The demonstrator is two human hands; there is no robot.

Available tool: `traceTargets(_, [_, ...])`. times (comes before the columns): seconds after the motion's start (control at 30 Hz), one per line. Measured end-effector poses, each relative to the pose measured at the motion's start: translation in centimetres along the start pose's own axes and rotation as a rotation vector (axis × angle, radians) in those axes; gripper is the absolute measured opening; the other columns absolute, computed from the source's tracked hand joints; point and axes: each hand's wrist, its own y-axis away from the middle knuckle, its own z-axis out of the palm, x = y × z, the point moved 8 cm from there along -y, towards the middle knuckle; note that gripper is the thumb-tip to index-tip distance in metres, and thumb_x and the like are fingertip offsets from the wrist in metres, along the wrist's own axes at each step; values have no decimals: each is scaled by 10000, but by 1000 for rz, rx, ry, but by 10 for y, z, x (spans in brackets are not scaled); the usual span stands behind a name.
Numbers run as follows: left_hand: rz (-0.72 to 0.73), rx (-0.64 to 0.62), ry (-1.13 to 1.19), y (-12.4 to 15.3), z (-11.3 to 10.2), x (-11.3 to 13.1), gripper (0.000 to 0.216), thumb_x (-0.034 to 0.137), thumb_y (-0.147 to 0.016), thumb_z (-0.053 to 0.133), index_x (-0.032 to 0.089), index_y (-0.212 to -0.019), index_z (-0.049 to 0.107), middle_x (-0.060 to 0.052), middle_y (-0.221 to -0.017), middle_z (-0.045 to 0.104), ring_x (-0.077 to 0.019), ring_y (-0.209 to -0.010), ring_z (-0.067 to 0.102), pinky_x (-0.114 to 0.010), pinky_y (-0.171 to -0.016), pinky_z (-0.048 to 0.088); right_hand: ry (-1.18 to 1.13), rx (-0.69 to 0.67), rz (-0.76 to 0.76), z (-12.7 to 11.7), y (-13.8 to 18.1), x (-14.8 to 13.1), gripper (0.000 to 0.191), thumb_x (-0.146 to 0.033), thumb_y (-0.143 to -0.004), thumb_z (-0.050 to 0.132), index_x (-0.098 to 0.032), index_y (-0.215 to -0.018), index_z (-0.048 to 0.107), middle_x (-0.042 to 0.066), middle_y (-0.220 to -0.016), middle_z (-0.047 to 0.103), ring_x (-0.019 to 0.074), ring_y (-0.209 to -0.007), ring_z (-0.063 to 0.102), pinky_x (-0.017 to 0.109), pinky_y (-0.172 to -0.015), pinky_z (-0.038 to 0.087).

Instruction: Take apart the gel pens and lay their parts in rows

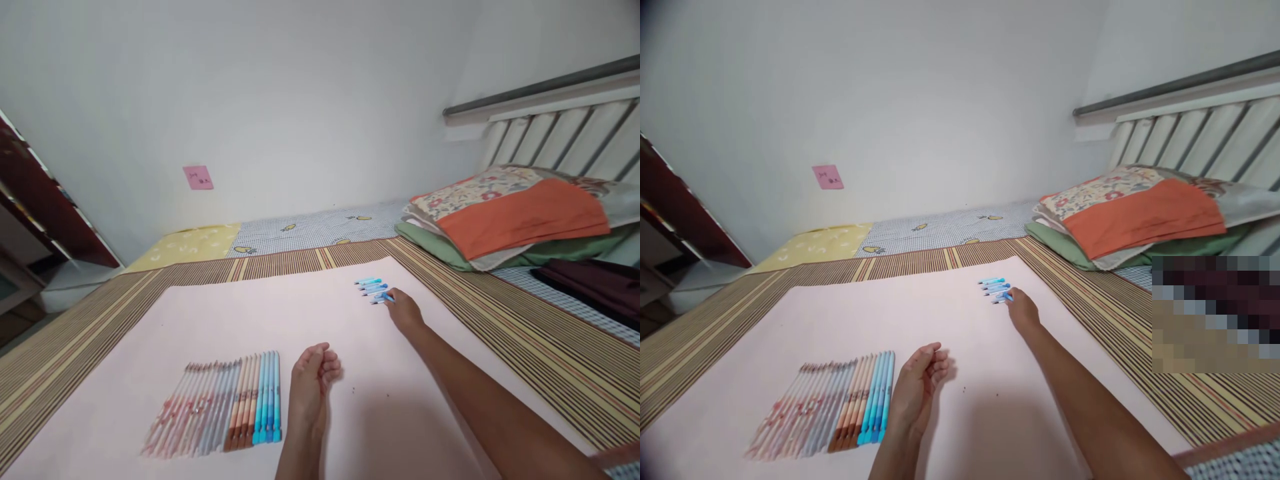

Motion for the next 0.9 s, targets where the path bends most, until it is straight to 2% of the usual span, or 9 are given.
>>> traceTargets(0.27, [-8, 4, 0, 0, 1, -5, 535, 441, -503, 979, 110, -828, 714, -76, -704, 725, -130, -590, 633, -232, -572, 525, 13, 49, -12, 4, 0, -6, 111, -195, -900, 605, -197, -992, 667, 82, -1084, 706, 202, -898, 625, 286, -706, 374])
traceTargets(0.53, [-21, -34, 13, -4, -2, -10, 508, 436, -567, 966, 102, -858, 717, -84, -741, 734, -127, -602, 637, -233, -572, 525, -37, 69, 27, 6, 0, -6, 66, -239, -866, 632, -198, -900, 671, 59, -925, 710, 194, -796, 602, 283, -651, 352])
traceTargets(0.67, [-27, -27, 8, -3, -1, -10, 525, 437, -548, 972, 99, -856, 716, -78, -728, 730, -127, -593, 634, -232, -563, 527, -101, 111, 59, 2, 1, -2, 165, -319, -871, 590, -198, -923, 690, 59, -878, 710, 198, -756, 596, 287, -651, 377])
traceTargets(0.8, [-9, 11, -4, 0, 0, -7, 537, 442, -519, 971, 98, -839, 711, -75, -708, 723, -126, -578, 630, -226, -551, 524, -151, 199, 115, -14, 4, 9, 316, -420, -876, 529, -169, -902, 720, 123, -971, 712, 232, -850, 604, 313, -718, 419])
traceTargets(0.9, [-12, 2, -3, 1, 2, -5, 497, 411, -543, 959, 100, -842, 711, -76, -717, 726, -124, -582, 634, -222, -557, 524, -180, 203, 159, -26, 6, 19, 320, -435, -826, 569, -165, -839, 740, 126, -925, 725, 239, -823, 612, 312, -692, 425])
